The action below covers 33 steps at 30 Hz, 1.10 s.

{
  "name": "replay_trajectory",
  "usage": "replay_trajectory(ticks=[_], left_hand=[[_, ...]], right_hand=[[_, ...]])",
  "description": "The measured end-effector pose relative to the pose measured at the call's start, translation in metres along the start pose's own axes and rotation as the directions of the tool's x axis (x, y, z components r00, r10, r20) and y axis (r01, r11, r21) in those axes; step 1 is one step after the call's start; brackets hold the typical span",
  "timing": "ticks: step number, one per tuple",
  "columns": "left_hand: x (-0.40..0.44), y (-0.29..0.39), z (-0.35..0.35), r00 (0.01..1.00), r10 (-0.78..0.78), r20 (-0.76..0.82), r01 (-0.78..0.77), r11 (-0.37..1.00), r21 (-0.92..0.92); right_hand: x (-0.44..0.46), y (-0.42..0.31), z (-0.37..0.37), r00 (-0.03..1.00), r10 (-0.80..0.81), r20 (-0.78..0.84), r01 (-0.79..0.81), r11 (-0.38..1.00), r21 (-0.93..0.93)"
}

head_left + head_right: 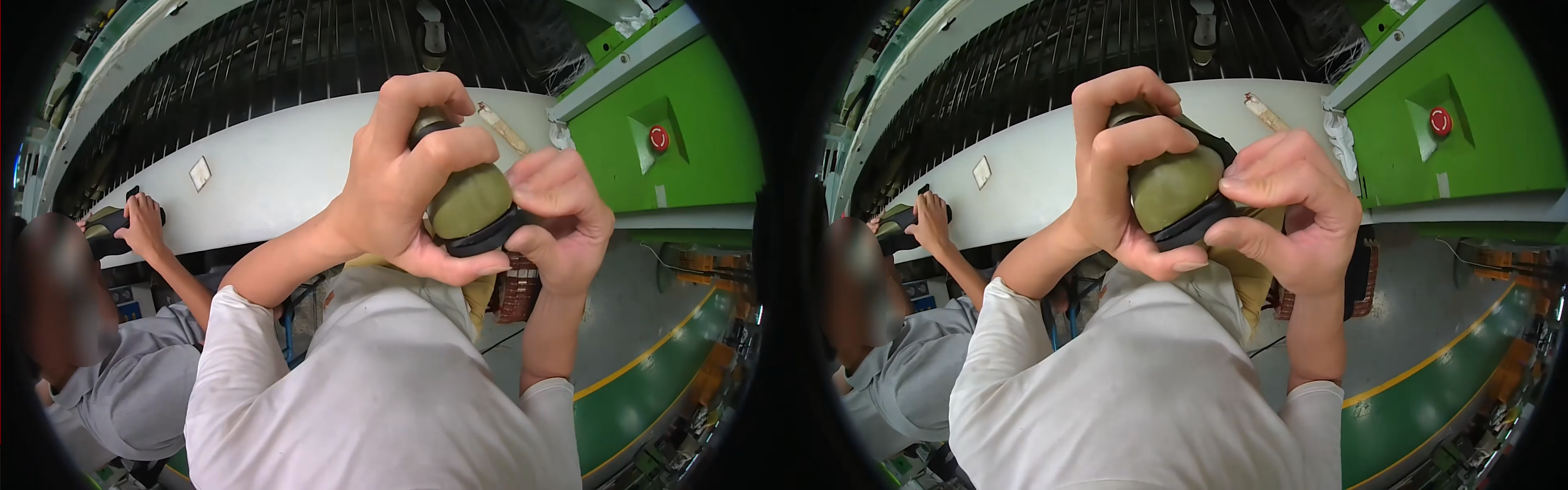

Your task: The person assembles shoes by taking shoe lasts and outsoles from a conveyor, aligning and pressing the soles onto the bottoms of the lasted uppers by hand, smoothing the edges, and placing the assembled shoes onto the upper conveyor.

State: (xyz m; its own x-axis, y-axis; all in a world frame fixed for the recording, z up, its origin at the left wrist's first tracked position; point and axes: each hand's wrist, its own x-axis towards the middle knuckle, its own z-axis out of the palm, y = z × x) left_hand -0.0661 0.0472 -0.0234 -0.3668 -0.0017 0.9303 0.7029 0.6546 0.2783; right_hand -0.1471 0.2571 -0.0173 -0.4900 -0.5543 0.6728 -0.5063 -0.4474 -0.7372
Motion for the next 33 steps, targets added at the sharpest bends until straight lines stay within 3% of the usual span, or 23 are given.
replay_trajectory(ticks=[5,11,12,16,17,20,26,33], left_hand=[[-0.002,0.004,-0.005,1.000,-0.012,0.020,0.012,1.000,0.011],[-0.023,-0.009,-0.009,0.989,-0.030,-0.144,0.033,0.999,0.018],[-0.028,-0.011,-0.012,0.981,-0.077,-0.180,0.079,0.997,0.003],[-0.061,-0.020,-0.039,0.864,-0.449,-0.227,0.427,0.893,-0.140],[-0.076,-0.023,-0.053,0.826,-0.525,-0.205,0.513,0.851,-0.114],[-0.121,-0.021,-0.067,0.706,-0.692,-0.152,0.702,0.712,0.020],[-0.131,0.003,-0.086,0.749,-0.662,-0.017,0.663,0.749,-0.002],[-0.132,0.008,-0.090,0.751,-0.656,0.076,0.642,0.753,0.145]], right_hand=[[-0.002,-0.003,0.010,0.999,-0.003,-0.035,0.002,1.000,-0.006],[0.015,0.008,0.030,0.999,-0.040,-0.014,0.038,0.995,-0.088],[0.017,0.013,0.037,0.998,-0.054,-0.018,0.052,0.993,-0.109],[0.018,0.053,0.042,0.978,0.202,0.050,-0.176,0.933,-0.314],[0.007,0.076,0.038,0.957,0.287,0.041,-0.266,0.926,-0.268],[-0.015,0.105,0.035,0.935,0.344,0.087,-0.308,0.908,-0.285],[-0.005,0.096,0.034,0.905,0.355,0.235,-0.251,0.891,-0.378],[-0.005,0.097,0.035,0.887,0.361,0.289,-0.226,0.884,-0.410]])
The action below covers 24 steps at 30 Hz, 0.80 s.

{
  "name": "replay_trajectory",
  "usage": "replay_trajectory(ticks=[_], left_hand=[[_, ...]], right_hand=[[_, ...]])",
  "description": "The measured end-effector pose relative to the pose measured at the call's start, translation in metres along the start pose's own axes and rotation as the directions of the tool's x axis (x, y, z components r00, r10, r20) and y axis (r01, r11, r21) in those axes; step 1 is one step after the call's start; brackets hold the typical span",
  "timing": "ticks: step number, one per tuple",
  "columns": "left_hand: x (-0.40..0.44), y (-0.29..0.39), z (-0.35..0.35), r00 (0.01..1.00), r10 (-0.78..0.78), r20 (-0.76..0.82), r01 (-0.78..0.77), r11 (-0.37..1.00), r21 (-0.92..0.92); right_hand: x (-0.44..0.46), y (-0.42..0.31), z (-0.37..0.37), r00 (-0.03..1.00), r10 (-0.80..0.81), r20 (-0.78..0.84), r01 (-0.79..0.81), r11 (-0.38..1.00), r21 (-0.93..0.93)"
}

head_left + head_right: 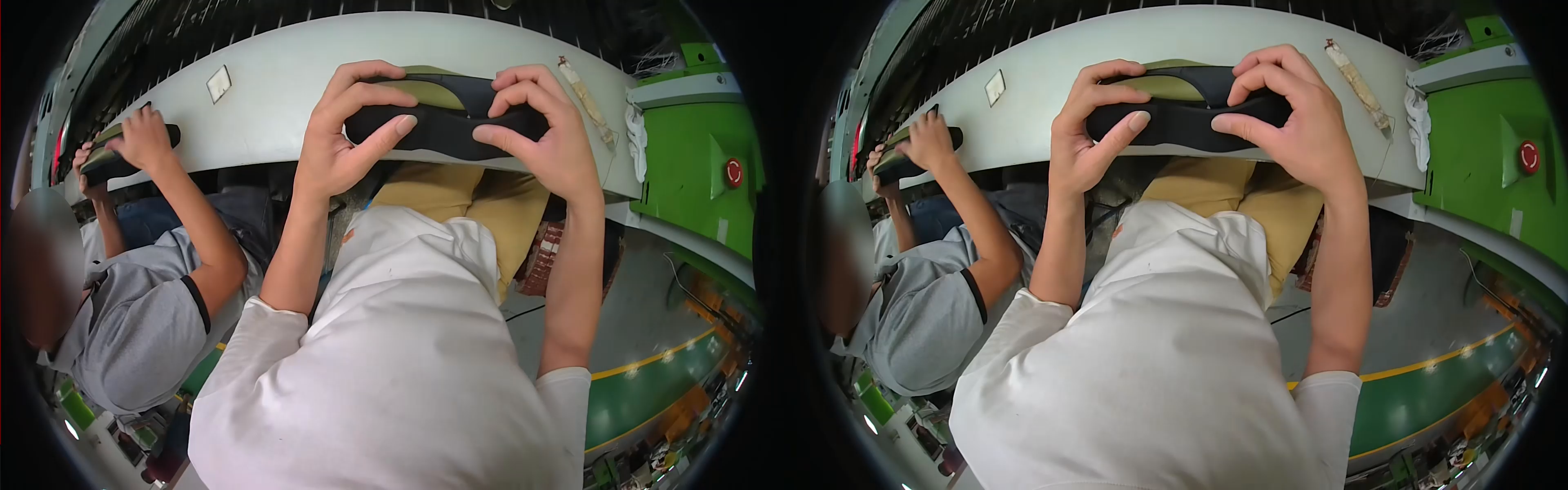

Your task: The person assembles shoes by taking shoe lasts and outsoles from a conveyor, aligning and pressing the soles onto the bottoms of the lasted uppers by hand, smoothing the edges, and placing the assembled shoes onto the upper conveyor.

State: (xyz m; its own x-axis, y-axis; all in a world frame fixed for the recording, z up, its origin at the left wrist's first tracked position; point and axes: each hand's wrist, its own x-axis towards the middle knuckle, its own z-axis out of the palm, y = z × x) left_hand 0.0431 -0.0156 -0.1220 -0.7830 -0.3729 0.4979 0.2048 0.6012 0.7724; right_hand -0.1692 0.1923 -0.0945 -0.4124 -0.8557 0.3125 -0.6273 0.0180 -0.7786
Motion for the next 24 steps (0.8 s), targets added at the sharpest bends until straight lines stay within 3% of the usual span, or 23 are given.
replay_trajectory(ticks=[4,10,14,24], left_hand=[[-0.007,0.005,0.007,0.992,-0.105,-0.063,0.093,0.980,-0.175],[-0.025,-0.015,0.005,0.985,0.157,-0.064,-0.159,0.987,-0.024],[-0.030,-0.006,0.008,0.983,0.168,-0.075,-0.163,0.985,0.060],[-0.025,0.015,0.007,0.989,0.151,-0.009,-0.142,0.947,0.287]], right_hand=[[-0.002,-0.001,0.002,1.000,-0.008,-0.001,0.008,1.000,-0.001],[-0.005,-0.006,0.008,0.997,-0.078,0.004,0.079,0.994,-0.080],[-0.006,-0.015,0.013,0.986,-0.158,0.044,0.164,0.962,-0.220],[-0.004,-0.014,0.014,0.980,-0.198,0.034,0.200,0.947,-0.253]])
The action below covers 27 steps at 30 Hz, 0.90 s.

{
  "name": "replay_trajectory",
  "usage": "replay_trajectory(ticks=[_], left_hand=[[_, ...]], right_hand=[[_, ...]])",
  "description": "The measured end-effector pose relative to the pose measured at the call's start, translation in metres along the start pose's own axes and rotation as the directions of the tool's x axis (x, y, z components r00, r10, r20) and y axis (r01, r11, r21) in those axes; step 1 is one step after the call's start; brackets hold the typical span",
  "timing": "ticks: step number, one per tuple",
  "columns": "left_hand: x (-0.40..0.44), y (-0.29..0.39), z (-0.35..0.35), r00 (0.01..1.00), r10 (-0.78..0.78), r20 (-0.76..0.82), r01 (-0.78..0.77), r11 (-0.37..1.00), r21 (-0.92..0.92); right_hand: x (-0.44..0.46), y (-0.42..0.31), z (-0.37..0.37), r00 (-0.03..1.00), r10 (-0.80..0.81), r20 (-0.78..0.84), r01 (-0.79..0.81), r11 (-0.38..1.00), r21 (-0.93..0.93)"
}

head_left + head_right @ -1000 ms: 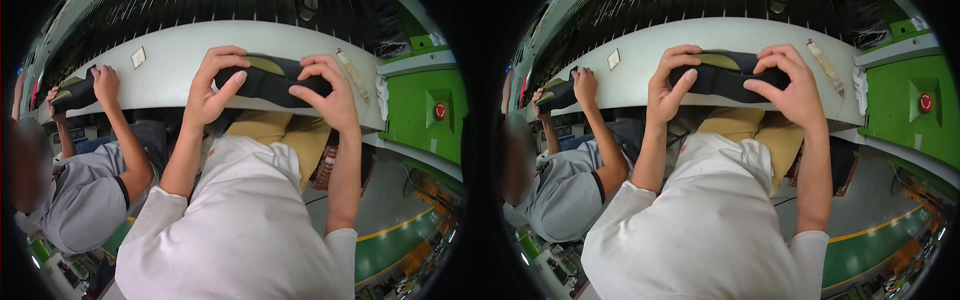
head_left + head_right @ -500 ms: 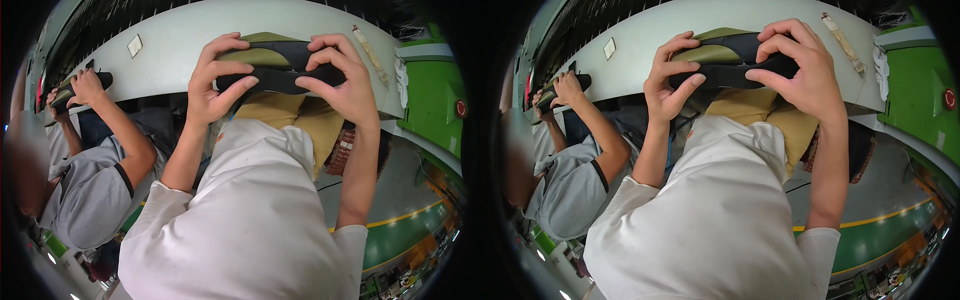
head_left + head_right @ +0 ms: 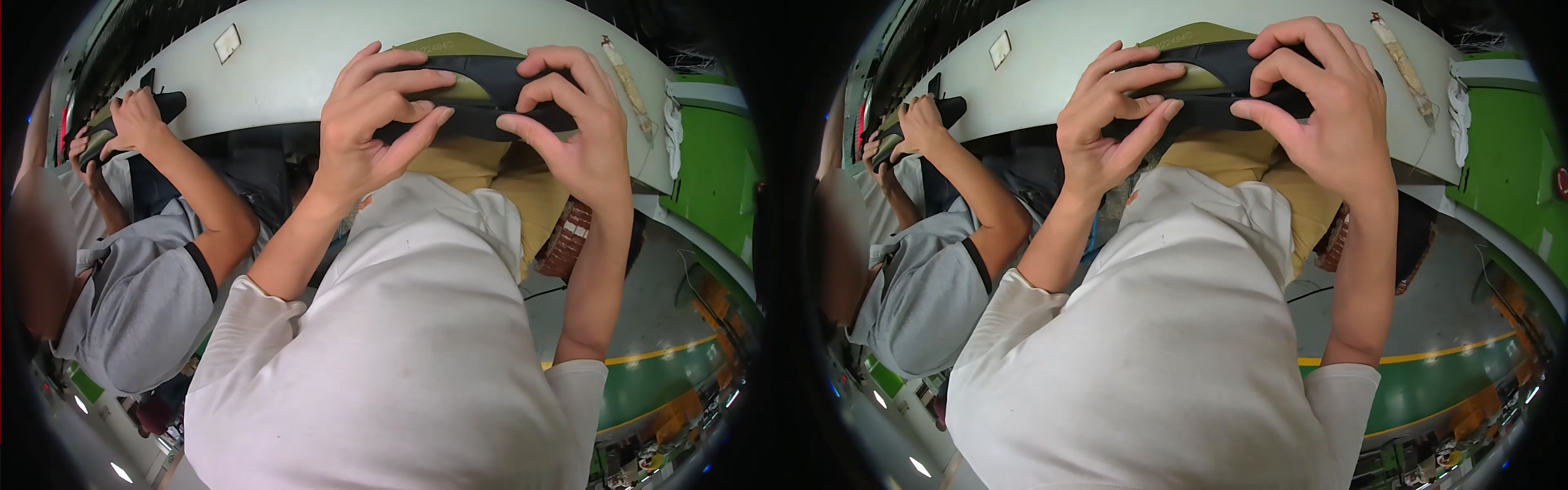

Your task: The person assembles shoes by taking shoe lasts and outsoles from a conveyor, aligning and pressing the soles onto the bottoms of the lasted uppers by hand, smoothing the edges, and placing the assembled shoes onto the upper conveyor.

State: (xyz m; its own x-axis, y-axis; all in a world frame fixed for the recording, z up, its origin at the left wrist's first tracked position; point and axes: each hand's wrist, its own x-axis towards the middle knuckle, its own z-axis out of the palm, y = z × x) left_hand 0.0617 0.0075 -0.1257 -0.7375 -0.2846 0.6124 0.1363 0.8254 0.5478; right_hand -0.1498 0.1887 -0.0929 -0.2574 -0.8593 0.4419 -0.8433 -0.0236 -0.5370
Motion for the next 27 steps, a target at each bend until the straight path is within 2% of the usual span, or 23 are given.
replay_trajectory(ticks=[2,5,6,9,21,24,27], left_hand=[[0.005,0.005,-0.002,1.000,0.005,0.028,-0.007,0.998,0.056],[0.010,-0.001,0.010,0.999,0.042,-0.008,-0.042,0.998,-0.041],[0.014,-0.005,0.011,0.995,0.102,-0.004,-0.102,0.994,-0.026],[0.019,0.004,0.023,0.995,0.102,-0.006,-0.102,0.995,-0.001],[0.039,0.021,0.022,0.986,0.083,0.145,-0.124,0.948,0.294],[0.041,0.022,0.023,0.986,0.074,0.149,-0.113,0.955,0.273],[0.039,0.023,0.027,0.989,0.065,0.130,-0.098,0.959,0.265]], right_hand=[[-0.002,0.004,0.002,1.000,-0.007,0.001,0.007,1.000,-0.013],[0.000,-0.004,0.001,0.997,0.075,0.036,-0.078,0.994,0.082],[0.000,-0.002,0.002,0.999,0.030,0.010,-0.031,0.996,0.081],[0.000,0.003,0.000,1.000,0.025,0.003,-0.025,0.996,0.091],[0.000,0.023,0.002,0.999,0.035,-0.032,-0.030,0.986,0.163],[0.000,0.030,0.002,0.994,0.099,-0.044,-0.087,0.970,0.225],[0.002,0.024,0.000,0.951,0.308,-0.009,-0.287,0.894,0.345]])
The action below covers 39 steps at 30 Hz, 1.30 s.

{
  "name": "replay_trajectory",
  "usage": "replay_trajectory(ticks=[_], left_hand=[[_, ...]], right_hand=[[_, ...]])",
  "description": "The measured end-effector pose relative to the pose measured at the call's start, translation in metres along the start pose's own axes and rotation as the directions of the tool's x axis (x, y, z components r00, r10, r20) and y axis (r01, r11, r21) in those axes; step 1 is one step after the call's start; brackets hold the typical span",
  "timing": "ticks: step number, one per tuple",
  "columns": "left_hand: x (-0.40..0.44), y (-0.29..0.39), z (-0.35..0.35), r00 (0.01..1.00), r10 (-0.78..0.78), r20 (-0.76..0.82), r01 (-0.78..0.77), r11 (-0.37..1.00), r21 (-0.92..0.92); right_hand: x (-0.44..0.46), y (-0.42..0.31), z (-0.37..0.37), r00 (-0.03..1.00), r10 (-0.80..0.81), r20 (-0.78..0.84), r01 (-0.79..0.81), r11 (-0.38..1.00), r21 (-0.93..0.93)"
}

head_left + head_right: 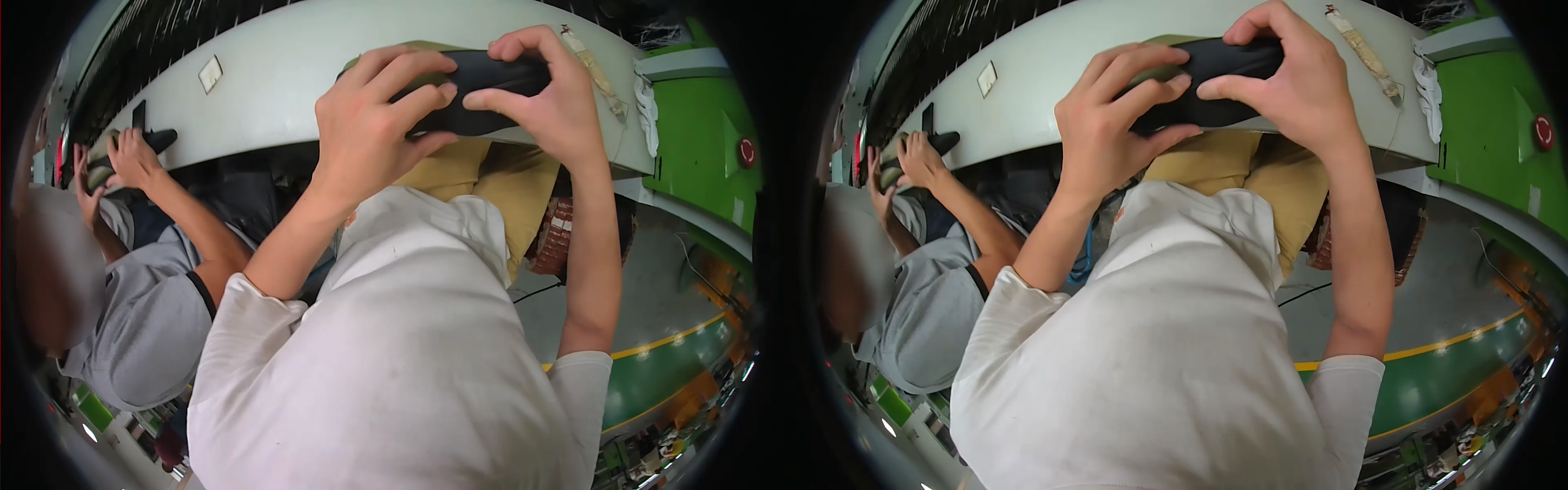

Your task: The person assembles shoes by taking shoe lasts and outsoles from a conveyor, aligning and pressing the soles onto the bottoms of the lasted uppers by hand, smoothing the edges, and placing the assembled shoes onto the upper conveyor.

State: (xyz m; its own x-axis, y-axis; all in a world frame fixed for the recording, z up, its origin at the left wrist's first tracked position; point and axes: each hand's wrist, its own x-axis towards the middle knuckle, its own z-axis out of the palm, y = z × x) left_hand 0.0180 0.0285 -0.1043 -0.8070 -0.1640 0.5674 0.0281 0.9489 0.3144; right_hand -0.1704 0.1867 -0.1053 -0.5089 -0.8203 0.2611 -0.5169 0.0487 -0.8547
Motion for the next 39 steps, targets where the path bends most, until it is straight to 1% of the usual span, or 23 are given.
replay_trajectory(ticks=[1,4,5,8,9,10,12,15,18,21,24,25,27,30,31,33,34,36,37,39], left_hand=[[0.000,0.001,0.000,1.000,-0.009,-0.003,0.009,1.000,-0.024],[0.003,0.001,0.001,1.000,-0.018,0.003,0.018,0.999,-0.044],[0.007,0.002,-0.002,0.999,-0.039,0.009,0.040,0.997,-0.066],[0.020,-0.006,-0.018,0.979,-0.100,0.175,0.121,0.987,-0.110],[0.033,-0.008,-0.020,0.972,-0.085,0.218,0.105,0.991,-0.082],[0.045,-0.013,-0.018,0.978,-0.010,0.207,0.027,0.997,-0.079],[0.063,-0.031,0.000,0.970,0.074,0.230,-0.028,0.980,-0.196],[0.069,-0.043,0.025,0.890,-0.049,0.452,0.244,0.890,-0.384],[0.070,-0.038,0.016,0.817,-0.073,0.572,0.304,0.898,-0.319],[0.073,-0.039,0.014,0.806,-0.022,0.591,0.294,0.882,-0.369],[0.073,-0.041,0.015,0.819,0.016,0.574,0.263,0.878,-0.400],[0.073,-0.041,0.016,0.824,0.024,0.566,0.257,0.874,-0.412],[0.072,-0.039,0.016,0.834,0.035,0.551,0.246,0.869,-0.428],[0.078,-0.036,0.013,0.821,0.064,0.567,0.205,0.894,-0.398],[0.084,-0.032,0.012,0.817,0.113,0.566,0.137,0.915,-0.380],[0.094,-0.023,0.015,0.805,0.197,0.560,0.007,0.940,-0.340],[0.097,-0.019,0.019,0.779,0.195,0.597,0.017,0.944,-0.330],[0.104,-0.006,0.034,0.718,0.181,0.672,0.048,0.951,-0.307],[0.114,0.001,0.033,0.660,0.152,0.735,0.095,0.954,-0.283],[0.113,0.002,0.024,0.795,0.122,0.595,0.163,0.901,-0.403]], right_hand=[[0.000,-0.002,0.000,1.000,-0.010,-0.003,0.010,0.998,-0.061],[-0.001,-0.009,-0.006,0.993,0.119,-0.001,-0.119,0.988,-0.095],[-0.002,-0.008,-0.010,0.999,0.048,-0.013,-0.049,0.990,-0.133],[-0.016,0.001,-0.019,0.992,0.074,-0.099,-0.090,0.982,-0.168],[-0.021,0.003,-0.018,0.988,0.110,-0.105,-0.120,0.989,-0.089],[-0.024,0.003,-0.016,0.985,0.140,-0.105,-0.146,0.988,-0.044],[-0.026,0.000,-0.016,0.975,0.192,-0.117,-0.188,0.981,0.042],[-0.029,-0.004,-0.015,0.968,0.219,-0.120,-0.204,0.971,0.121],[-0.028,-0.002,-0.012,0.973,0.181,-0.144,-0.163,0.979,0.124],[-0.027,-0.003,-0.016,0.951,0.294,-0.098,-0.270,0.941,0.204],[-0.025,0.025,-0.029,0.969,0.247,-0.028,-0.211,0.877,0.432],[-0.026,0.031,-0.029,0.965,0.261,-0.021,-0.218,0.845,0.488],[-0.027,0.034,-0.028,0.972,0.233,-0.038,-0.190,0.866,0.462],[-0.031,0.041,-0.026,0.973,0.217,-0.078,-0.158,0.874,0.459],[-0.032,0.047,-0.026,0.973,0.212,-0.093,-0.147,0.876,0.460],[-0.031,0.065,-0.024,0.918,0.292,-0.269,-0.024,0.716,0.697],[-0.030,0.071,-0.024,0.879,0.343,-0.331,0.056,0.616,0.786],[-0.033,0.074,-0.027,0.843,0.388,-0.372,0.085,0.586,0.805],[-0.035,0.073,-0.027,0.834,0.400,-0.380,0.092,0.579,0.810],[-0.035,0.075,-0.029,0.828,0.400,-0.393,0.119,0.559,0.820]])
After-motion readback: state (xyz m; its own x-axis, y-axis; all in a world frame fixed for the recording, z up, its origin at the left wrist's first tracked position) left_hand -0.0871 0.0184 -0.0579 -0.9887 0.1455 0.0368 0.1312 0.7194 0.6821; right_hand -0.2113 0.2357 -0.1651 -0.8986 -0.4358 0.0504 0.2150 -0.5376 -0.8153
